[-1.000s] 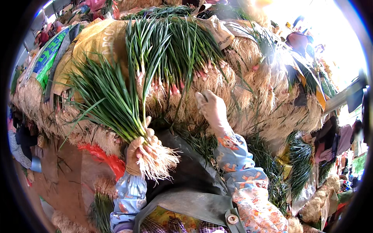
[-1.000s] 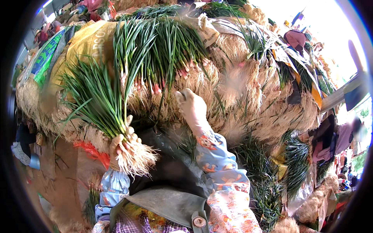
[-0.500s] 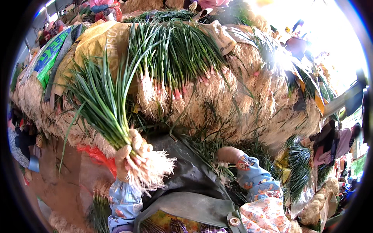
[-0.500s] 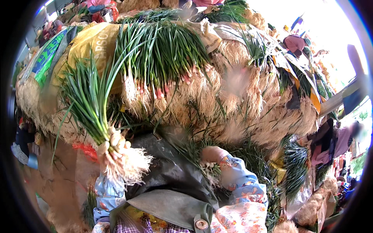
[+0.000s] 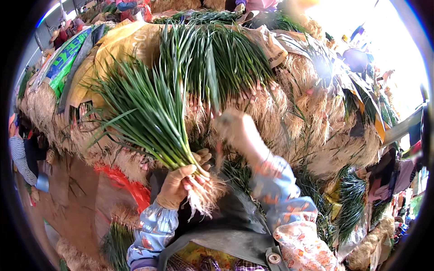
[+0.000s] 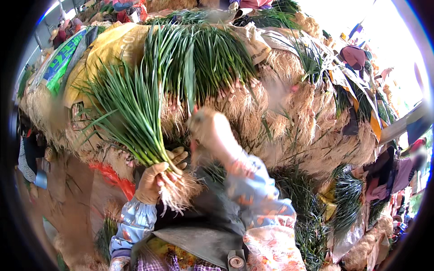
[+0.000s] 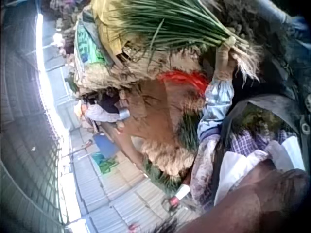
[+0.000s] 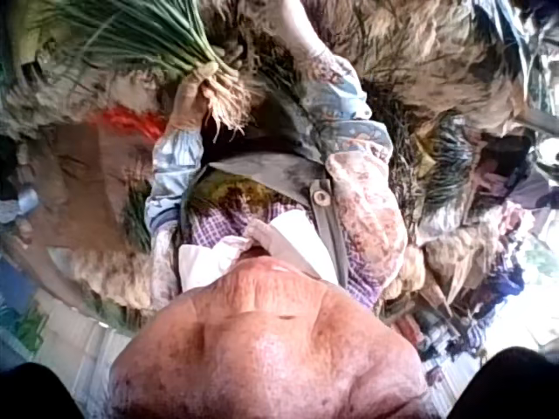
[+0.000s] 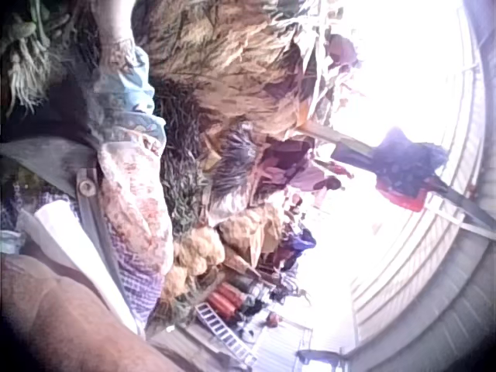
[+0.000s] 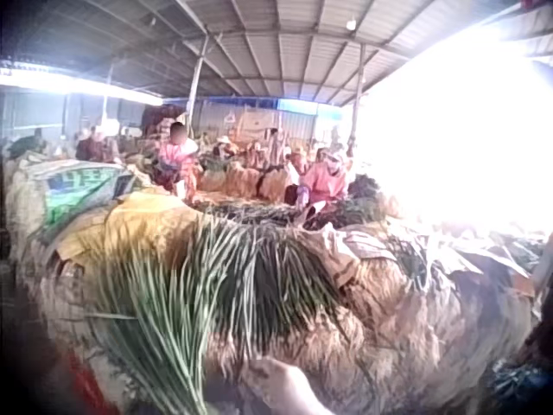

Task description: The person sorts green plants by pulling individual stems from a large pile, cleaning off debris by hand, and placing them into smaller bundles.

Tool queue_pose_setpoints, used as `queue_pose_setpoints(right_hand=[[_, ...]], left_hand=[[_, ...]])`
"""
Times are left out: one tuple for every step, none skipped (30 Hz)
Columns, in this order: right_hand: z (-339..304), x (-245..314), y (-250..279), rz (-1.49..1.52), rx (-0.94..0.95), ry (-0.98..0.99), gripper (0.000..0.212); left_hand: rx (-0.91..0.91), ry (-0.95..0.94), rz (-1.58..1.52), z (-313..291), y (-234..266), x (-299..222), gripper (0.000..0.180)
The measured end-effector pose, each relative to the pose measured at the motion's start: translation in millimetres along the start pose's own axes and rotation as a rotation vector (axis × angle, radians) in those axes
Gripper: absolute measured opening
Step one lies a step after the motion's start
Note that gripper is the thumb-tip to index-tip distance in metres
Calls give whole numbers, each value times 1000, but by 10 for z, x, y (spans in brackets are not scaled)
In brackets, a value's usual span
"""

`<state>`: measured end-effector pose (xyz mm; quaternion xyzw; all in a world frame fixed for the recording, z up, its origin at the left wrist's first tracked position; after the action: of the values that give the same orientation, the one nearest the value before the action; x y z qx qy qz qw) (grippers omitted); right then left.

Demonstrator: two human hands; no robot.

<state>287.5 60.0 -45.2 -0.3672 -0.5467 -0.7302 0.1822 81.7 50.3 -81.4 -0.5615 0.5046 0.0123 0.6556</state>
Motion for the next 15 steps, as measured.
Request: queue_pose_setpoints(right_hand=[[-261,115,-105,-79,24,30,20],[-418,61,-273,-50,26,-35,24],[-491,113,-258,61,36,-119,27],[-468,71,-275,309,60,-318,30],[-410,6,-291,558,83,-515,33],[-307,-23,-294,1032,485,-547,33],[-339,4,-316,1236,673,-527,24],[-376,37,-342,1219,667,-513,22],[-408,131,-352,1204,664,-506,20],[-406,199,-337,1136,581,-524,19],[-353,187,-353,945,518,-553,17],[-354,-77,-598,814,110,-335,18],[-389,-52,-596,694,119,-362,17],[-435,-24,-597,576,134,-388,16],[-416,-297,-706,913,-8,-650,15]], left_hand=[[37,120,51,-8,71,29,34],[29,74,65,22,17,90,35],[71,114,31,38,19,135,35],[22,100,-36,55,-11,169,35],[-30,85,-104,63,-51,194,34],[40,123,-182,82,-30,172,33],[47,91,-132,42,-84,132,34],[55,68,-187,11,-78,134,34],[59,48,-244,-18,-65,155,34],[48,36,-302,-9,-65,152,35],[36,27,-300,-15,-33,159,35],[46,36,-292,-3,-59,164,34],[38,26,-284,-9,-13,142,34],[61,27,-298,-49,-26,115,34],[204,-34,-295,-106,-29,50,33]])
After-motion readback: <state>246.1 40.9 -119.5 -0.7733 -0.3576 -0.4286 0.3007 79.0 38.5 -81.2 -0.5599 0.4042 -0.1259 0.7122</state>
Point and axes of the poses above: each hand's wrist, its own z-axis towards the middle knuckle, its own y-axis out of the back of the hand, x = y × z, the point moved 2 cm from there along z, towards the middle knuckle, and after that the axes turned 10 degrees about -y, right-handed, at the moved point
